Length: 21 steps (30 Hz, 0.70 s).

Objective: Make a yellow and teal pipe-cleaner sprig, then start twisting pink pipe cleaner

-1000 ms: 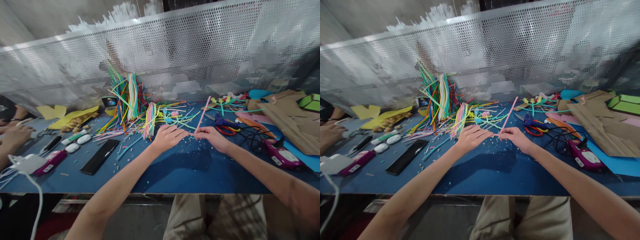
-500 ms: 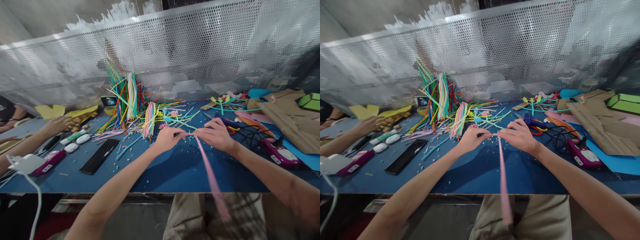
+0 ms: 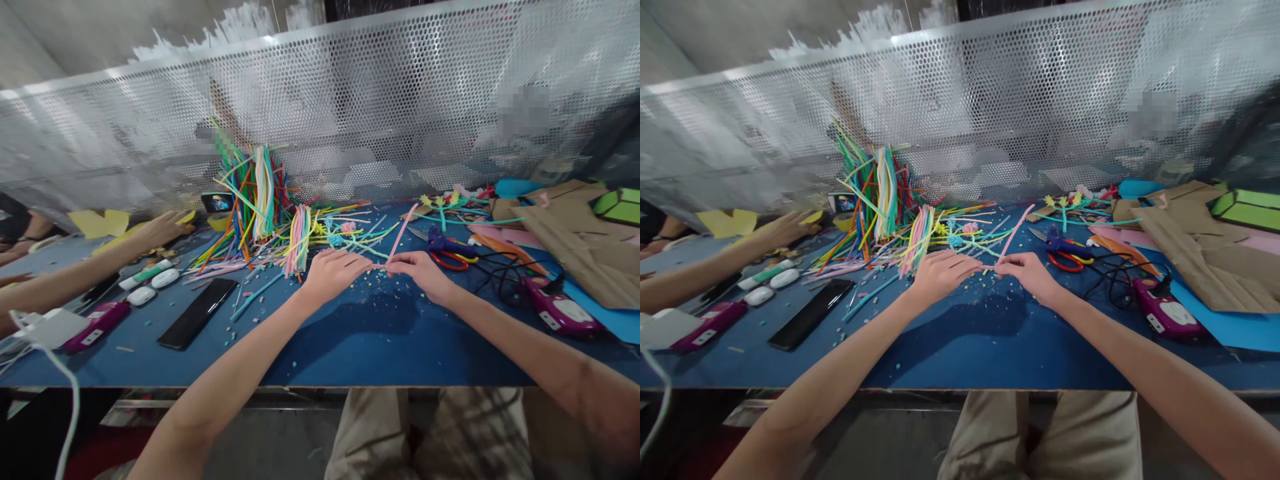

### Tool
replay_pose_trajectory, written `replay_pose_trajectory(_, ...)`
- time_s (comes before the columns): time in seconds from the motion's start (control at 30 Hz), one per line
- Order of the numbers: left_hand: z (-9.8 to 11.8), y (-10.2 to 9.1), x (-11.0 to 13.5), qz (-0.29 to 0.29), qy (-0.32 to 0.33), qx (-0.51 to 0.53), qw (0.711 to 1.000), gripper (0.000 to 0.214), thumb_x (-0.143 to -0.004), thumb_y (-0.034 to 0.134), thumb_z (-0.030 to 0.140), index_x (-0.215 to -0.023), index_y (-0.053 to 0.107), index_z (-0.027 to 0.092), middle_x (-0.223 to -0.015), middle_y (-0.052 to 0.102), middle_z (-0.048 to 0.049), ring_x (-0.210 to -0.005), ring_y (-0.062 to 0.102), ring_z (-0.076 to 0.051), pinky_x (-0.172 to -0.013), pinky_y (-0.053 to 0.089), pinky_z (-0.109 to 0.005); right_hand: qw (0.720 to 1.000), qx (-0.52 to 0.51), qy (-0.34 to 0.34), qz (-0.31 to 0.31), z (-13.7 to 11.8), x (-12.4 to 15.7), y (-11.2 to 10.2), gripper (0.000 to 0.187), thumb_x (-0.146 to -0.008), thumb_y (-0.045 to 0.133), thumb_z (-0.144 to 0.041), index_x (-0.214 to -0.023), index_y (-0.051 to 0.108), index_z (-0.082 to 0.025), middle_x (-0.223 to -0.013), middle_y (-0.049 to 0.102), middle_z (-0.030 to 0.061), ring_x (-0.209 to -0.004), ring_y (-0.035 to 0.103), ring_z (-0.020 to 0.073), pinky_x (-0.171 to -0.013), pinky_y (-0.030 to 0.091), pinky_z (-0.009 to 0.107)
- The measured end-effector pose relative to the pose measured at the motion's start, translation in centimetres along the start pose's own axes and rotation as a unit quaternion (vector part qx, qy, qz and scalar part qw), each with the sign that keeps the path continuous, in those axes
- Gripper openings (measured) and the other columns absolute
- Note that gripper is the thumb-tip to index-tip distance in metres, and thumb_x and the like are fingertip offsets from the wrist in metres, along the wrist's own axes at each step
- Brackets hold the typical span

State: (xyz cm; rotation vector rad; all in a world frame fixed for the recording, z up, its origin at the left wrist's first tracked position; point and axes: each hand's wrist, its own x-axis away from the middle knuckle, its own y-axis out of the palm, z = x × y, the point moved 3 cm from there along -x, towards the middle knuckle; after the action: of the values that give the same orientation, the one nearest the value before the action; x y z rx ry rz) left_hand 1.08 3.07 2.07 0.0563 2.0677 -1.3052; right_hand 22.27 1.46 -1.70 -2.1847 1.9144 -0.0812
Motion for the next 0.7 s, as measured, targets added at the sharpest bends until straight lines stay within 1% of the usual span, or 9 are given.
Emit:
replay_pose_trajectory(0.1,0.1,-0.4,0.0,0.013,0.028,-0.027,0.999,0.021,-0.098,0.05,0.027,-0.109,0.068,0.03,-0.106,0.074,0.0011,-0.085,0.066,-0.012,-0.074,0.041,-0.028,0.999,-0.028,0.018,-0.007,0.0,0.2,-0.2,0.019,-0.078,0.066,-0.038,-0.079,0.072,-0.02,-0.072,0.068,-0.0001,-0.072,0.056,0.0151,-0.072,0.039,0.03)
replay_pose_trajectory(0.17,0.2,-0.4,0.0,0.012,0.024,-0.026,0.999,0.021,-0.098,0.05,0.028,-0.107,0.069,0.029,-0.103,0.074,0.0007,-0.084,0.065,-0.012,-0.072,0.041,-0.028,0.999,-0.036,0.015,-0.022,-0.2,0.3,-0.3,0.019,-0.077,0.068,-0.039,-0.079,0.071,-0.02,-0.073,0.067,-0.0004,-0.073,0.056,0.0147,-0.073,0.039,0.029)
replay_pose_trajectory(0.23,0.3,-0.2,-0.1,0.007,0.008,-0.006,1.0,0.02,-0.097,0.05,0.03,-0.103,0.07,0.028,-0.098,0.074,0.0002,-0.082,0.065,-0.012,-0.072,0.041,-0.028,0.999,-0.031,-0.002,-0.03,-0.5,0.4,-0.3,0.02,-0.077,0.068,-0.039,-0.08,0.069,-0.02,-0.074,0.066,-0.0006,-0.073,0.056,0.0145,-0.073,0.04,0.029)
replay_pose_trajectory(0.33,0.5,0.0,-0.1,0.01,-0.033,0.05,0.998,0.021,-0.097,0.051,0.032,-0.099,0.071,0.026,-0.095,0.075,0.0002,-0.082,0.066,-0.012,-0.076,0.043,-0.027,0.997,0.038,-0.055,-0.024,-1.0,0.5,-0.4,0.022,-0.08,0.065,-0.042,-0.079,0.068,-0.02,-0.075,0.065,-0.0001,-0.069,0.054,0.0144,-0.069,0.041,0.03)
replay_pose_trajectory(0.43,0.5,0.1,-0.2,0.019,-0.096,0.118,0.988,0.022,-0.096,0.052,0.034,-0.096,0.072,0.026,-0.093,0.075,0.0015,-0.082,0.067,-0.011,-0.072,0.043,-0.025,0.984,0.13,-0.123,-0.002,-1.3,0.5,-0.5,0.025,-0.084,0.063,-0.046,-0.081,0.069,-0.021,-0.077,0.067,0.001,-0.068,0.053,0.0149,-0.067,0.041,0.031)
replay_pose_trajectory(0.5,0.5,0.1,-0.3,0.013,-0.135,0.162,0.977,0.023,-0.096,0.052,0.036,-0.094,0.072,0.025,-0.091,0.075,0.0016,-0.079,0.067,-0.011,-0.069,0.043,-0.024,0.971,0.17,-0.167,0.031,-1.4,0.5,-0.7,0.025,-0.084,0.063,-0.047,-0.084,0.071,-0.023,-0.08,0.069,0.0019,-0.07,0.054,0.0162,-0.069,0.043,0.032)
replay_pose_trajectory(0.57,0.5,0.0,-0.4,0.0,-0.162,0.195,0.967,0.025,-0.096,0.052,0.037,-0.093,0.073,0.024,-0.089,0.075,0.0011,-0.075,0.066,-0.01,-0.068,0.043,-0.023,0.95,0.215,-0.216,0.065,-1.6,0.7,-1.0,0.023,-0.085,0.064,-0.046,-0.086,0.073,-0.025,-0.083,0.072,0.0022,-0.076,0.057,0.0184,-0.074,0.045,0.035)
replay_pose_trajectory(0.63,0.5,-0.1,-0.5,-0.017,-0.181,0.215,0.96,0.027,-0.096,0.051,0.038,-0.092,0.074,0.023,-0.087,0.075,0.0004,-0.071,0.064,-0.011,-0.066,0.042,-0.024,0.921,0.275,-0.267,0.074,-1.7,0.9,-1.3,0.021,-0.088,0.062,-0.044,-0.089,0.075,-0.028,-0.086,0.074,0.0019,-0.08,0.059,0.02,-0.078,0.043,0.038)
replay_pose_trajectory(0.7,0.5,-0.1,-0.6,-0.04,-0.198,0.232,0.952,0.029,-0.095,0.051,0.04,-0.092,0.074,0.023,-0.085,0.075,0.0,-0.066,0.061,-0.011,-0.062,0.04,-0.024,0.884,0.34,-0.317,0.06,-1.9,1.2,-1.5,0.02,-0.091,0.059,-0.04,-0.095,0.075,-0.03,-0.093,0.076,0.0008,-0.083,0.059,0.02,-0.082,0.04,0.04)
